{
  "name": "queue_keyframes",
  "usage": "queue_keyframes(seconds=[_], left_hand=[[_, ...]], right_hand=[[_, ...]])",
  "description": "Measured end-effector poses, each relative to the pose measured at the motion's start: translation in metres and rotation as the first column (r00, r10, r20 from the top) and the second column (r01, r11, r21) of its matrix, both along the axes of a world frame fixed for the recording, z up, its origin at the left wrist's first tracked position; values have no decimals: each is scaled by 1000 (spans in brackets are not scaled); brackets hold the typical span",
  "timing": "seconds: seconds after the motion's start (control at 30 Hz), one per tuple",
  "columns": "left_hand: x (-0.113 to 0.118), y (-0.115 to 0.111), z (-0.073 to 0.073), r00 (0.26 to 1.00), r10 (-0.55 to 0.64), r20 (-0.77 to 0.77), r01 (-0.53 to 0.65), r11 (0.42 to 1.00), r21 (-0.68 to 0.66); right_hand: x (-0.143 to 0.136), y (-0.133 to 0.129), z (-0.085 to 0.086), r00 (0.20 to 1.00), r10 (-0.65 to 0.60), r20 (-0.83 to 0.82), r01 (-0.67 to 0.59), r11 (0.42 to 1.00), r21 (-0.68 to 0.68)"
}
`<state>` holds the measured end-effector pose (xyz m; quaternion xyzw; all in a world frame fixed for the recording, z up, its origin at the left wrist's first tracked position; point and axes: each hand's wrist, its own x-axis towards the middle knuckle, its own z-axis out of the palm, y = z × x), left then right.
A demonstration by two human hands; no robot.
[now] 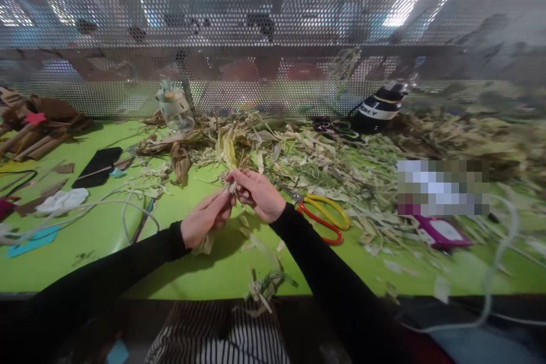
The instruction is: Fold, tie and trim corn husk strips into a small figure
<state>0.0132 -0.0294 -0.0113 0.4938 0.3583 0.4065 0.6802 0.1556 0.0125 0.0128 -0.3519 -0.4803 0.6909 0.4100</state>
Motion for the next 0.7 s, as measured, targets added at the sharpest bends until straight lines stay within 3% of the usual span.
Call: queue_keyframes(seconds=[0.17, 0.5, 0.6, 0.7], left_hand=[[1, -2, -3, 1000, -24, 6, 25, 1000, -9], [7, -7, -3, 992, 55, -109, -51, 998, 44], [2, -4, -2, 992, 9, -125, -4, 999, 42], [-3, 4, 10, 993, -102, -62, 100, 994, -35]], right_hand=[[0, -2, -1, 1000, 9, 13, -9, 1000, -8], [11, -3, 3, 998, -52, 34, 50, 997, 53], [12, -3, 2, 994, -61, 95, 50, 992, 114], [13, -3, 3, 989, -16, 148, -7, 988, 153]])
